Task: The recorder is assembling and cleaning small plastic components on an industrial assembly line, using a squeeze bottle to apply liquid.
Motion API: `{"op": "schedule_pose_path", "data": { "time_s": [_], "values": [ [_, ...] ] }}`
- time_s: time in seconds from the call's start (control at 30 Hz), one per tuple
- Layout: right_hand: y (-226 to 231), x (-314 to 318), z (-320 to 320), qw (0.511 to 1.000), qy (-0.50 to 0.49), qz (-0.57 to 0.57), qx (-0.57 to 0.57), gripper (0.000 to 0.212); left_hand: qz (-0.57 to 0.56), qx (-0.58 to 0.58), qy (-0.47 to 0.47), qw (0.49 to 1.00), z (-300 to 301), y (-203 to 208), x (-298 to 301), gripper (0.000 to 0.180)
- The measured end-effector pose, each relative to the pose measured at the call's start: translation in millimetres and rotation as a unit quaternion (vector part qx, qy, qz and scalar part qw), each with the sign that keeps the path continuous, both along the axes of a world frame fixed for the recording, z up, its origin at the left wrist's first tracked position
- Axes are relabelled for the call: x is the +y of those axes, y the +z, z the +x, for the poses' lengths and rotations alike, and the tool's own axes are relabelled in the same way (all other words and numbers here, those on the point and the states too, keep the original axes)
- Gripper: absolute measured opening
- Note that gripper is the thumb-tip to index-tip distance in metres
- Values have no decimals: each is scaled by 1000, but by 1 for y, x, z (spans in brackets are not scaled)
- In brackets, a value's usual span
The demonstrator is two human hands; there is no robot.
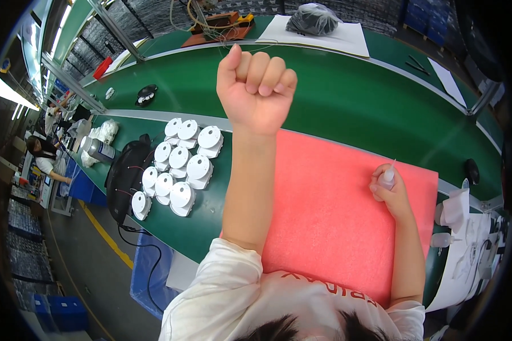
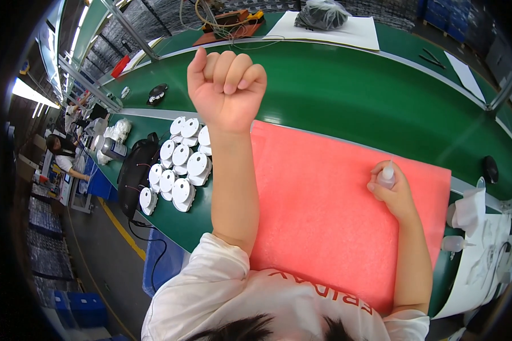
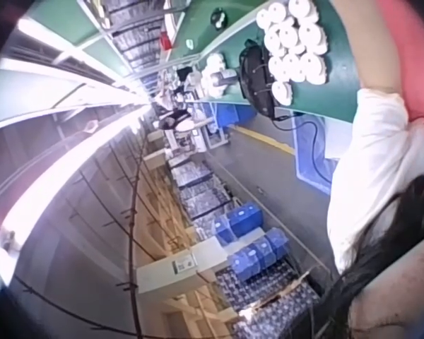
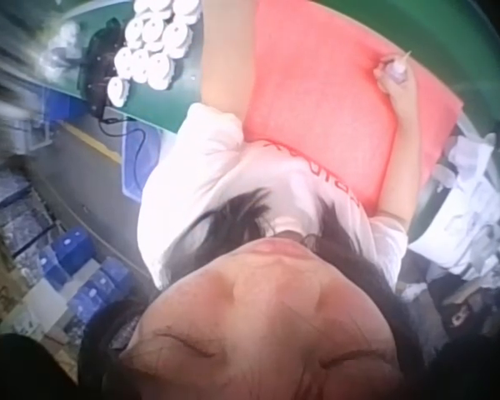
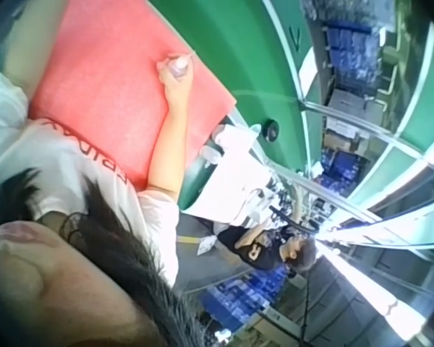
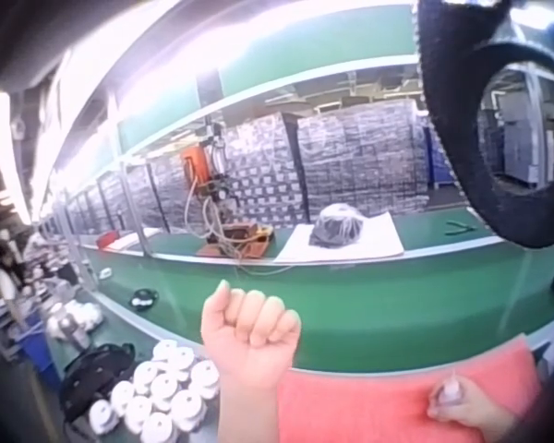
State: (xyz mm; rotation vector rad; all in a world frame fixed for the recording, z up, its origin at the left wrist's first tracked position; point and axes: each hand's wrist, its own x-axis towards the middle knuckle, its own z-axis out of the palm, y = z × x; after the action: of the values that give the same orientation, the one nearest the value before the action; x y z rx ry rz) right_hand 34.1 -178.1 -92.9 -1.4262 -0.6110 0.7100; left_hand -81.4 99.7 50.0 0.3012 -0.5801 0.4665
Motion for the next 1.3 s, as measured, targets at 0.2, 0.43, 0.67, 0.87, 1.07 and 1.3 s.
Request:
{"op": "schedule_pose_path", "data": {
  "time_s": [0.2,0.43,0.67,0.87,1.07,1.3],
  "values": [
    [7,1,-1,1000,-3,-22,7,26,-75,229,180,954,39,-58,51,43],
    [4,1,0,1000,1,-21,18,26,-114,366,254,888,62,-144,81,41],
    [-2,-1,1,1000,-8,-3,-7,30,-90,365,268,887,68,-148,81,43],
    [-4,0,2,1000,-2,-2,-6,31,-76,381,274,880,70,-152,83,44],
    [-4,-1,2,1000,2,0,-14,31,-66,377,277,881,69,-151,82,44],
    [-5,-1,3,1000,4,-1,-19,29,-68,382,283,877,70,-150,81,44]
  ]
}}
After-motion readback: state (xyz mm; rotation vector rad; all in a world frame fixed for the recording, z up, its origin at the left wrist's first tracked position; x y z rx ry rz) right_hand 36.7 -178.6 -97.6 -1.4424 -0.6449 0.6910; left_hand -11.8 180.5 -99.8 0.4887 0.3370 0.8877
